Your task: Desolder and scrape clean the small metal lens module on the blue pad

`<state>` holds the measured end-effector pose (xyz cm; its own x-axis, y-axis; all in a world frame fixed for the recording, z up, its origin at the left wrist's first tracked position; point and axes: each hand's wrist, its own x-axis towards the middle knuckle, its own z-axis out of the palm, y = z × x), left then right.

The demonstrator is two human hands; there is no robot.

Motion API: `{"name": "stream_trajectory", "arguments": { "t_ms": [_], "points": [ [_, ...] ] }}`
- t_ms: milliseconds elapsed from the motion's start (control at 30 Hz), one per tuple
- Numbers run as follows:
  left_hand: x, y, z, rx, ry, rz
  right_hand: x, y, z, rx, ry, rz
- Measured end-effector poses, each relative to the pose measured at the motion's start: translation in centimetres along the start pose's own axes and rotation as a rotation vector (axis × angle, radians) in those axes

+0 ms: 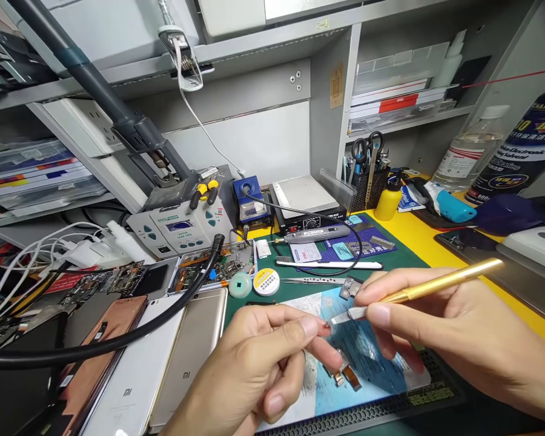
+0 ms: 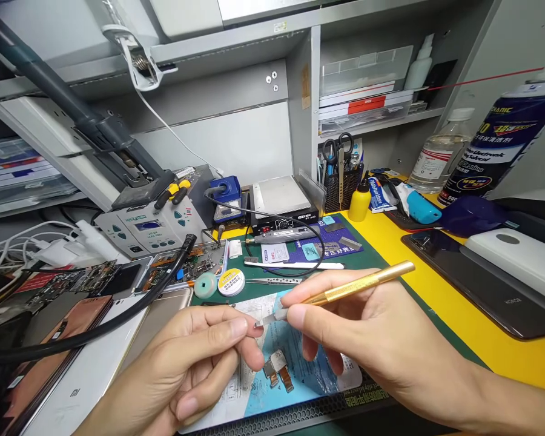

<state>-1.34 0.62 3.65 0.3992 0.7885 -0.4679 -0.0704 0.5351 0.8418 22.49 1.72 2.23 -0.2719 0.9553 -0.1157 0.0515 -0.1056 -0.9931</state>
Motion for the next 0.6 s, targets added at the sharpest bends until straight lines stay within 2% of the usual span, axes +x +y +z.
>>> {"name": "stream_trajectory", "arguments": {
  "t_ms": [167,367,600],
  "points": [
    [0.22,-0.16,0.07,-0.063,-0.021,0.04,0.01,0.55,-0.17,0.03,-0.013,-0.01],
    [0.68,-0.61,-0.37,-0.024,-0.115,-0.037,-0.02,0.34,0.29,-0.012,0.038,0.008],
    [0.78,-0.65,-0.38,-0.046,-0.097,-0.046,-0.06,0.18,0.37,-0.043,0.058,0.005]
  ]
}}
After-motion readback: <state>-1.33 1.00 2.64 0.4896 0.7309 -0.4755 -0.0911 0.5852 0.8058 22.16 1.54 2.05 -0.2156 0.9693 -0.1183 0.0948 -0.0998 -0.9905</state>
